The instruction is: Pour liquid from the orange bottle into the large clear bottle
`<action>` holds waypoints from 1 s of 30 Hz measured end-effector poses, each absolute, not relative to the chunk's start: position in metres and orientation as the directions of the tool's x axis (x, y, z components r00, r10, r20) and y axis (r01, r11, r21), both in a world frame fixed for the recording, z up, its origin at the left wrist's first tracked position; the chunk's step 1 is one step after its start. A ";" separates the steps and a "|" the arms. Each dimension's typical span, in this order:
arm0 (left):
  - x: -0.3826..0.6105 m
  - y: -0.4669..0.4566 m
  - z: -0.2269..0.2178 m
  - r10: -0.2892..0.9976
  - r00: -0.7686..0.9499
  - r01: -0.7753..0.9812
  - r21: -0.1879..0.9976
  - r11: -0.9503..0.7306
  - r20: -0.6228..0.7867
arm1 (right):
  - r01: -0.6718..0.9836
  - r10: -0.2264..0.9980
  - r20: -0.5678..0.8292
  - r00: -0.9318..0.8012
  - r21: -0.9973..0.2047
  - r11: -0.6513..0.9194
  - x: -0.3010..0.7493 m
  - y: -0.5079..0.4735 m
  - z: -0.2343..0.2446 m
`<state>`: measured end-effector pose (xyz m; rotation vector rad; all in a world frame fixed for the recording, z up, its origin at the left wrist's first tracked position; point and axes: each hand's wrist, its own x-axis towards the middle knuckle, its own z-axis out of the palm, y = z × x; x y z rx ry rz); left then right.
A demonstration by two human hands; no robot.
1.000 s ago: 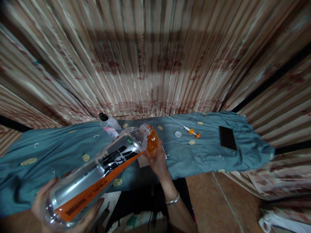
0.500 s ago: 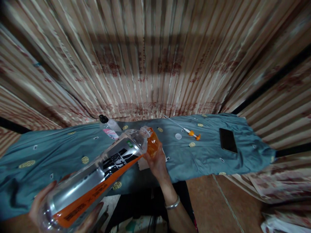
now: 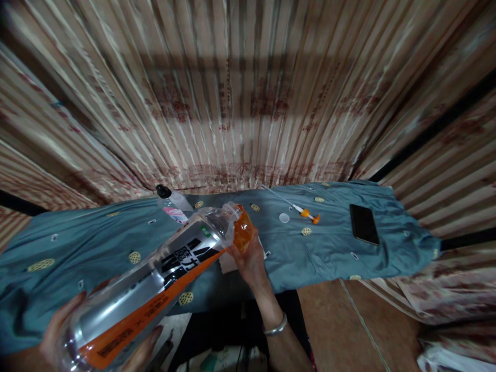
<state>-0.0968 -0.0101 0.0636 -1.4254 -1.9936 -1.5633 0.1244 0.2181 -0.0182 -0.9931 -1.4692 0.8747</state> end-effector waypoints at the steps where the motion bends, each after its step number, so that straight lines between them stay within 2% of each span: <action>1: -0.098 -0.010 0.063 0.568 -0.449 0.811 0.582 -0.067 0.690 | 0.117 0.927 0.372 -0.046 -0.920 0.374 0.125 0.218 -0.018; 3: -0.102 -0.012 0.061 0.609 -0.374 0.845 0.528 -0.087 0.699 | 0.119 0.928 0.369 -0.055 -0.920 0.373 0.126 0.218 -0.017; 7: -0.106 -0.012 0.058 0.596 -0.331 0.870 0.481 -0.107 0.732 | 0.126 0.930 0.360 -0.072 -0.922 0.366 0.127 0.218 -0.018; 10: -0.096 -0.003 0.061 0.572 -0.357 0.862 0.496 -0.101 0.738 | 0.139 0.934 0.351 -0.068 -0.924 0.357 0.127 0.218 -0.019; 13: -0.081 0.008 0.065 0.427 -0.467 0.846 0.532 -0.038 0.774 | 0.145 0.931 0.358 -0.073 -0.920 0.365 0.128 0.217 -0.020; 15: -0.074 0.014 0.067 0.401 -0.472 0.848 0.528 -0.037 0.786 | 0.155 0.923 0.375 -0.083 -0.910 0.384 0.129 0.217 -0.022; 20: -0.074 0.014 0.067 0.440 -0.460 0.843 0.534 -0.054 0.771 | 0.188 0.893 0.438 -0.100 -0.873 0.449 0.131 0.217 -0.028; 30: -0.067 0.016 0.074 0.406 -0.491 0.836 0.548 -0.030 0.771 | 0.211 0.868 0.484 -0.114 -0.842 0.497 0.130 0.218 -0.031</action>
